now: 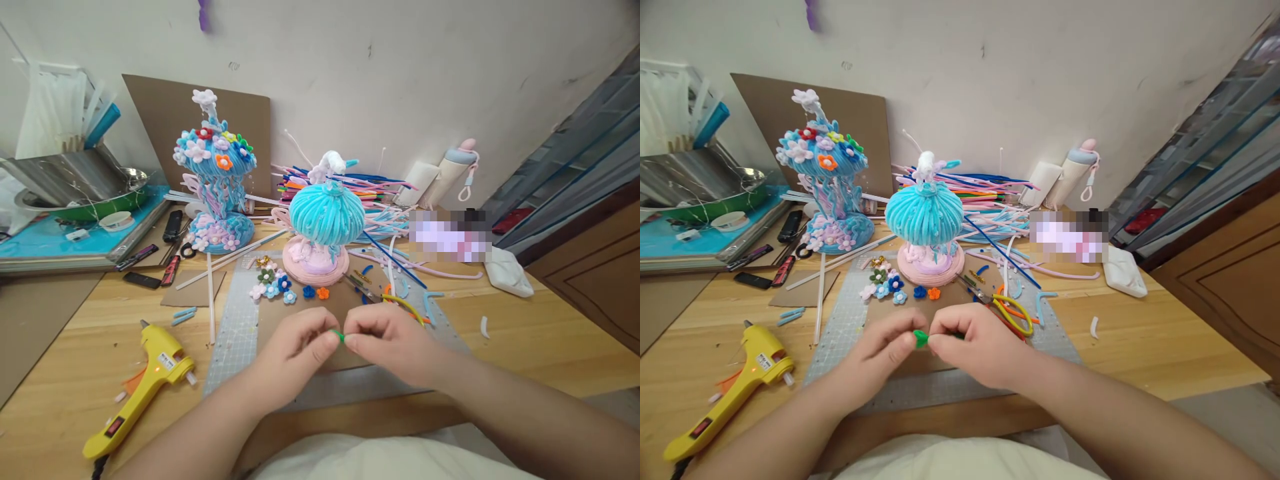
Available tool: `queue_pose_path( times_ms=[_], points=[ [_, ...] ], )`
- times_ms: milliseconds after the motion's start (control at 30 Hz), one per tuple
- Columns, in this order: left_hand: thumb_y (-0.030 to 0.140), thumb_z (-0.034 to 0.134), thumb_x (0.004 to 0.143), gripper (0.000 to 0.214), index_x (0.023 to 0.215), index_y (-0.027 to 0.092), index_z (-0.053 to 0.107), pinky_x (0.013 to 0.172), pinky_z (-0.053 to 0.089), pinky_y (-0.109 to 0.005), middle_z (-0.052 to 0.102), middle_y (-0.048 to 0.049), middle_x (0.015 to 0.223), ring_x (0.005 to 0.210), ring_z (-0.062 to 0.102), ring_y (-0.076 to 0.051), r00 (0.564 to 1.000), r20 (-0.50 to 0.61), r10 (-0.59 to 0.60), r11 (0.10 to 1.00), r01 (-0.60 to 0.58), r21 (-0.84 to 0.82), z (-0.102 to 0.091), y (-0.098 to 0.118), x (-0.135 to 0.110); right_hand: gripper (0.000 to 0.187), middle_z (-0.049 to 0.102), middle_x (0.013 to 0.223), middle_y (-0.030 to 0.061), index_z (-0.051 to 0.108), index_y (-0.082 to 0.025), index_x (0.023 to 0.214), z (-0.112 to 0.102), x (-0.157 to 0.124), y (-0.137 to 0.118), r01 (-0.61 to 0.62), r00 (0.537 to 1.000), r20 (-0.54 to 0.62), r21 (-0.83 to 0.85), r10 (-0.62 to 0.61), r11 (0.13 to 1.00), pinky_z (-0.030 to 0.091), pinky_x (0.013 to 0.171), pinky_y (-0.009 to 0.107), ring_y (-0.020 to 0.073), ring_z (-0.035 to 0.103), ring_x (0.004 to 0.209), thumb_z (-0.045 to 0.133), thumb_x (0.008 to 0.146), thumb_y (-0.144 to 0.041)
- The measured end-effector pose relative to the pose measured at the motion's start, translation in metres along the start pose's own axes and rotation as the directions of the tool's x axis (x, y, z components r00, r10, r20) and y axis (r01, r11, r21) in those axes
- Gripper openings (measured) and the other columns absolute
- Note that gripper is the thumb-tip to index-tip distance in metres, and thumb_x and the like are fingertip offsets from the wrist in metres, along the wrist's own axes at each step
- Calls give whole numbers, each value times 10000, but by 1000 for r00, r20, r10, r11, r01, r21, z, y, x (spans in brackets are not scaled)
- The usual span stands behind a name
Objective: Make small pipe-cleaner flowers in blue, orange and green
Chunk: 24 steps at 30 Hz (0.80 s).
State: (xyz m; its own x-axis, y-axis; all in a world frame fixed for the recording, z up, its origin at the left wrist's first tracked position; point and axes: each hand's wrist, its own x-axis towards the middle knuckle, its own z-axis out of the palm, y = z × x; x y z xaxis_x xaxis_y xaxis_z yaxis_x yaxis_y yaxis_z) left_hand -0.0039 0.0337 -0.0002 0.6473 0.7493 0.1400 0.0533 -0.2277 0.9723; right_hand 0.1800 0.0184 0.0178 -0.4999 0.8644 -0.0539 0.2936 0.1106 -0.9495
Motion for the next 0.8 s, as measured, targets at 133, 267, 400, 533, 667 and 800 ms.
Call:
queue_pose_path(
  times_ms=[133, 267, 400, 533, 667, 800],
  points=[
    [379, 437, 848, 293, 668, 150, 479, 492, 278, -224, 493, -12, 610, 533, 424, -101, 929, 186, -320, 779, 370, -506, 6, -5, 4, 217, 469, 612, -4, 517, -156, 649, -4, -7, 0, 395, 866, 142, -782, -479, 482, 231, 543, 275, 118, 374, 578, 433, 848, -144],
    [271, 533, 773, 193, 639, 157, 455, 454, 219, -207, 475, 14, 572, 498, 397, -78, 880, 227, -417, 650, 463, -602, 8, -8, 6, 199, 503, 645, 16, 550, -160, 730, -6, -8, 3, 445, 803, 326, -885, -499, 139, 226, 554, 296, 141, 384, 593, 414, 875, -147],
    [267, 547, 766, 180, 648, 154, 472, 493, 236, -211, 440, 44, 538, 500, 348, -70, 920, 114, -374, 764, 376, -525, 9, -8, 6, 200, 483, 618, -7, 519, -163, 681, -3, -7, 4, 416, 855, 199, -815, -479, 404, 250, 547, 268, 117, 390, 579, 427, 858, -149],
    [260, 534, 766, 175, 637, 158, 473, 511, 239, -217, 389, 56, 550, 537, 316, -81, 965, -12, -261, 906, 241, -348, 10, -4, 5, 202, 412, 547, -43, 473, -160, 598, 6, -4, 5, 204, 963, -67, -447, -260, 871, 252, 506, 224, 79, 354, 517, 455, 798, -151],
    [211, 495, 780, 147, 644, 155, 508, 530, 279, -220, 421, 41, 582, 560, 344, -92, 985, -75, -158, 981, 148, -122, 10, 1, 4, 150, 293, 427, -87, 439, -176, 571, 11, 4, 9, -285, 955, 27, 344, 294, 895, 162, 398, 202, 56, 203, 387, 457, 715, -216],
    [172, 473, 789, 149, 669, 149, 558, 564, 305, -224, 469, 25, 610, 597, 392, -103, 994, -97, -40, 989, 53, 139, 7, 0, 3, 156, 201, 403, -122, 393, -190, 567, 8, 11, 12, -557, 830, 370, 588, 417, 586, 114, 362, 182, 40, 83, 346, 449, 696, -255]
  ],
)
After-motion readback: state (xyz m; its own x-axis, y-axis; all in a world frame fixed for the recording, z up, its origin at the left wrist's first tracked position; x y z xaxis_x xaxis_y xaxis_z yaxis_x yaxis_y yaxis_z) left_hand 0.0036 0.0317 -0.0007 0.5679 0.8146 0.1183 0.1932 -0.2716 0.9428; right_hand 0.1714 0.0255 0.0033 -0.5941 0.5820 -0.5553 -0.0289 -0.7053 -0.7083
